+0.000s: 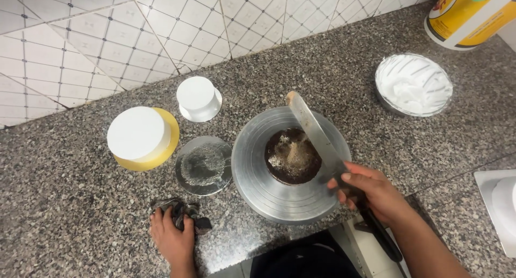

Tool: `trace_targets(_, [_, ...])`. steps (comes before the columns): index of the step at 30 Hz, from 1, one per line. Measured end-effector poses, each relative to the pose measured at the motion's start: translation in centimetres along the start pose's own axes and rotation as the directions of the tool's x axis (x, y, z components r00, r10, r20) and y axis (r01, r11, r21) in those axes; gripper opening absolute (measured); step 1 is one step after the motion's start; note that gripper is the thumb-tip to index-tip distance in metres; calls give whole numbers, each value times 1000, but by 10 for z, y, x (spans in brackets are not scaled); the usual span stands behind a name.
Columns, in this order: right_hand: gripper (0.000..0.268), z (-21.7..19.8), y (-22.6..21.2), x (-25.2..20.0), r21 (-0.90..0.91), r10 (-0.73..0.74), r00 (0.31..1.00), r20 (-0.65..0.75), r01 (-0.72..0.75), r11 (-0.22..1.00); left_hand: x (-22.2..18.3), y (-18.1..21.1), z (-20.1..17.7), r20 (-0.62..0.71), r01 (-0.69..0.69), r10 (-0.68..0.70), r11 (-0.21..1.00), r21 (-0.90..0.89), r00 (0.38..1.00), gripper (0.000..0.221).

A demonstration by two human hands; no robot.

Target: Preparing a small chocolate cake by slicing, moistening, and applying frosting.

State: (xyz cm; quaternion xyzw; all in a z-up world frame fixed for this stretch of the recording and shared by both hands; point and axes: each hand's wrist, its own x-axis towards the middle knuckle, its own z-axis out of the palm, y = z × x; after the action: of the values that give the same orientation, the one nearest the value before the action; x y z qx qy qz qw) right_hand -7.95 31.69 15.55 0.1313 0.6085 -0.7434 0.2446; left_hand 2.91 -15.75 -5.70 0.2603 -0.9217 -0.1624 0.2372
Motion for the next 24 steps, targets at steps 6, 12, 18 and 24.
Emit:
trace_targets(6, [50,-7,3,-4,-576,-110,991,-78,46,816,0,-4,5,-22,-6,7,999,46,1000,52])
trace_targets(12, [50,-5,-4,-32,-916,-653,727,210,381,129,-3,4,-1,-65,-28,21,994,-102,998,46])
trace_targets(18, [47,2,-7,-40,-956,-662,717,217,292,3,-3,9,-4,-37,-17,14,996,-92,999,41])
trace_targets(24, [54,5,-16,-53,-978,-596,777,203,127,-167,-4,6,-5,-44,-21,17,996,-91,999,38])
